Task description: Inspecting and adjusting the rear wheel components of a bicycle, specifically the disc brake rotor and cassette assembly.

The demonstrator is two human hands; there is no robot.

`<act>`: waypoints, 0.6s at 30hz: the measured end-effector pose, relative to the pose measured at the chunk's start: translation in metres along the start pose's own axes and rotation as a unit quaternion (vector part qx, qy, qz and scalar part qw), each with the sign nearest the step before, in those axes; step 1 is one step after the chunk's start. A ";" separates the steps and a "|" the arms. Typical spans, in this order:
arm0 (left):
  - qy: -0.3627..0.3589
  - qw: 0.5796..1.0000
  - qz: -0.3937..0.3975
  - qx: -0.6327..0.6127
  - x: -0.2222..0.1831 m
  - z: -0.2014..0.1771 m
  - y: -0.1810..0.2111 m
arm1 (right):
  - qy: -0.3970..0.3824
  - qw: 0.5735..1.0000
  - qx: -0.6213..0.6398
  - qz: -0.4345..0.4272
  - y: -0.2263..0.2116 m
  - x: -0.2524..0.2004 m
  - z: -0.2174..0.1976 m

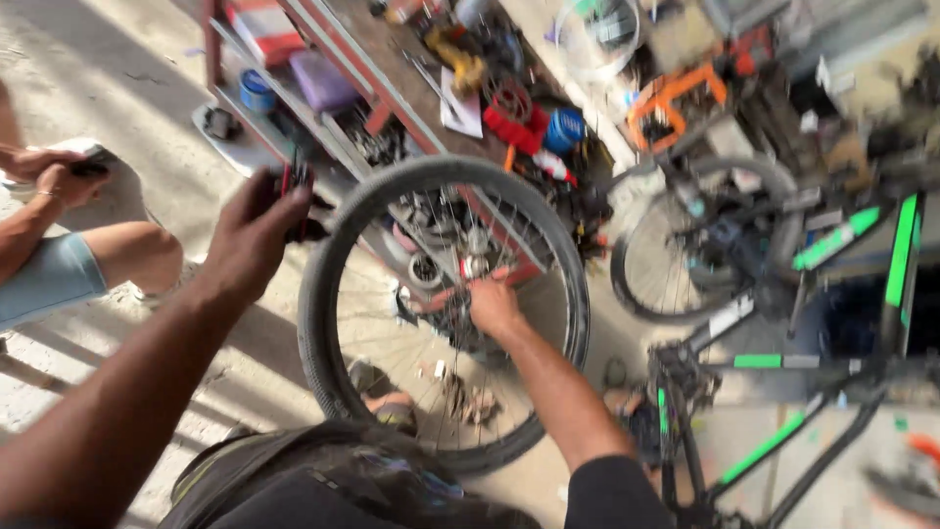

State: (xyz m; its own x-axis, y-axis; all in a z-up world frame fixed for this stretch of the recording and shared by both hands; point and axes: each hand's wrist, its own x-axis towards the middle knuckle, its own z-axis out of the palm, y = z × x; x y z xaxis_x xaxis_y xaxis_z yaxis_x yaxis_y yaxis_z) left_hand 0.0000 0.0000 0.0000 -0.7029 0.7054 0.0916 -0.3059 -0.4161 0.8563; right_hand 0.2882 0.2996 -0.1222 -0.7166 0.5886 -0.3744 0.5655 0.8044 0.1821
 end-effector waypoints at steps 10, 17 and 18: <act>-0.039 0.932 -0.322 0.162 -0.106 -0.010 -0.108 | 0.177 0.960 -0.189 -0.108 -0.011 -0.023 -0.008; -0.005 0.915 -0.336 0.222 -0.088 -0.021 -0.119 | 0.117 0.926 0.338 0.119 0.024 -0.045 0.023; -0.020 0.909 -0.329 0.256 -0.082 -0.027 -0.122 | 0.143 0.890 0.401 0.163 0.032 -0.054 0.039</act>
State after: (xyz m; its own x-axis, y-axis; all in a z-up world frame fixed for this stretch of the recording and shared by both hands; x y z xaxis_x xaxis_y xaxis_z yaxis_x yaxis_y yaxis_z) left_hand 0.0778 -0.0228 -0.1256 -0.4482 0.7295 -0.5166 -0.3052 0.4182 0.8555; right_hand 0.3607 0.2898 -0.1311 -0.4711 0.8688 -0.1526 0.7897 0.3384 -0.5118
